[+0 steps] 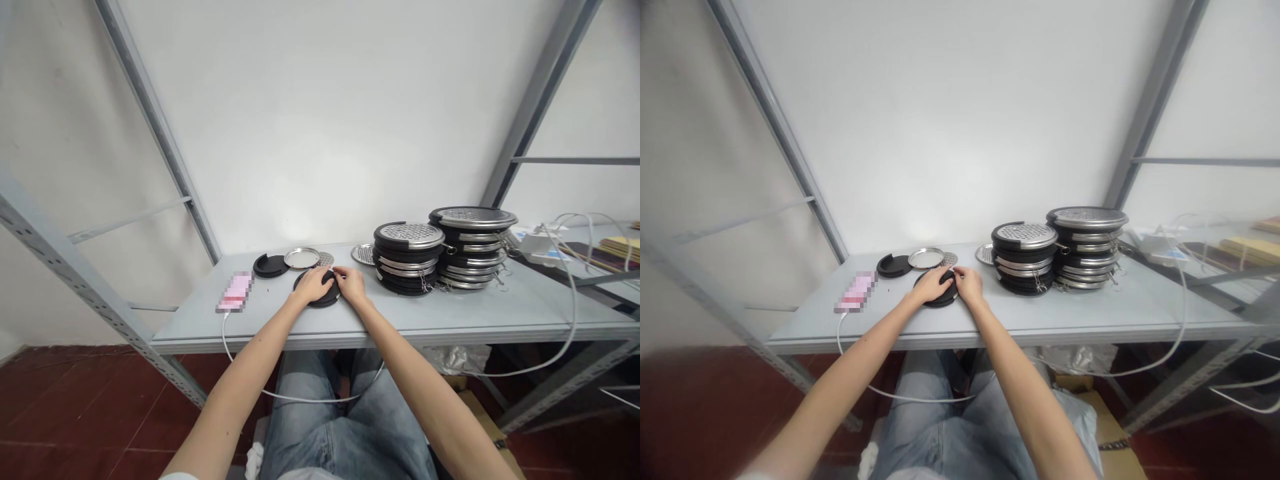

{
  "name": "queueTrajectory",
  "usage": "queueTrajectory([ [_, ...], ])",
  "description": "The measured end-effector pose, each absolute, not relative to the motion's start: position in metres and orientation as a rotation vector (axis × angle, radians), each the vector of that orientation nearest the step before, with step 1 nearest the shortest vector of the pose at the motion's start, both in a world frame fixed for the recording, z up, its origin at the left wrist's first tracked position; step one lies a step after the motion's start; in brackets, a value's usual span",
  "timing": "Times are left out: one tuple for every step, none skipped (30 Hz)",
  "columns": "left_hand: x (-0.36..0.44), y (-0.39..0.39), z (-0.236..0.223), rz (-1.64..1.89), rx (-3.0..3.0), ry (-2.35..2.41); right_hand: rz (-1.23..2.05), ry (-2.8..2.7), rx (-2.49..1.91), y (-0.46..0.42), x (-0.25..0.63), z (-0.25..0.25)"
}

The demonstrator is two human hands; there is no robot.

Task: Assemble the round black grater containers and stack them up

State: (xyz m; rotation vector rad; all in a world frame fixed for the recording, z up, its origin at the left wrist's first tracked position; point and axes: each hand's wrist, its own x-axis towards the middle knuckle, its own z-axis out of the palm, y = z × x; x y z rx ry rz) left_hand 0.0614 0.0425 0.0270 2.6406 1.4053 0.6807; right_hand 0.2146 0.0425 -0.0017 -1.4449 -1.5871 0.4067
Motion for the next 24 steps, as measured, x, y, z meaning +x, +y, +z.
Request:
queueTrajectory([
  [0.062,0.042,0.027,0.688,2.642,1.4,0.377,-1.605,-1.47,0.042,0.214,-0.001],
  [0.062,0.041,0.028,0.699,2.641,1.394,0.346,-1.624,-1.499,0.04,0.214,0.0],
  [0.062,0.041,0.028,0.709,2.636,1.391,0.32,-1.642,-1.528,0.039,0.213,0.0],
  [0.062,0.041,0.028,0.719,2.627,1.392,0.3,-1.658,-1.553,0.038,0.213,0.001],
  [0.062,0.041,0.028,0.726,2.616,1.394,0.283,-1.675,-1.573,0.038,0.213,0.002],
  [0.062,0.041,0.028,0.728,2.606,1.396,0.267,-1.692,-1.587,0.037,0.213,0.002],
  [0.062,0.041,0.028,0.729,2.599,1.396,0.253,-1.708,-1.597,0.036,0.213,0.003],
  [0.062,0.041,0.029,0.729,2.594,1.394,0.242,-1.722,-1.603,0.036,0.213,0.004],
  [0.062,0.041,0.029,0.727,2.593,1.388,0.232,-1.737,-1.606,0.035,0.213,0.004],
  [0.062,0.04,0.03,0.724,2.594,1.382,0.223,-1.752,-1.608,0.035,0.213,0.005],
  [0.062,0.04,0.031,0.72,2.595,1.376,0.214,-1.767,-1.612,0.035,0.214,0.005],
  [0.063,0.04,0.031,0.716,2.594,1.372,0.205,-1.781,-1.619,0.035,0.214,0.006],
  [0.063,0.039,0.032,0.711,2.592,1.372,0.195,-1.793,-1.627,0.034,0.214,0.007],
  [0.063,0.039,0.032,0.705,2.588,1.375,0.183,-1.804,-1.638,0.034,0.214,0.008],
  [0.063,0.039,0.033,0.699,2.583,1.382,0.172,-1.815,-1.649,0.033,0.214,0.009],
  [0.063,0.039,0.033,0.692,2.578,1.391,0.161,-1.828,-1.659,0.033,0.213,0.01],
  [0.063,0.039,0.033,0.685,2.573,1.4,0.149,-1.841,-1.668,0.032,0.213,0.011],
  [0.063,0.039,0.033,0.679,2.569,1.411,0.138,-1.855,-1.676,0.031,0.213,0.012],
  [0.064,0.04,0.033,0.672,2.565,1.42,0.128,-1.865,-1.685,0.031,0.213,0.013],
  [0.064,0.04,0.033,0.665,2.563,1.428,0.12,-1.874,-1.692,0.031,0.212,0.014],
  [0.064,0.041,0.034,0.658,2.561,1.437,0.114,-1.881,-1.699,0.03,0.212,0.015],
  [0.064,0.041,0.034,0.65,2.56,1.443,0.108,-1.887,-1.706,0.03,0.212,0.015],
  [0.064,0.041,0.035,0.642,2.56,1.448,0.1,-1.893,-1.71,0.03,0.212,0.016],
  [0.064,0.041,0.035,0.635,2.562,1.45,0.089,-1.901,-1.712,0.03,0.212,0.016],
])
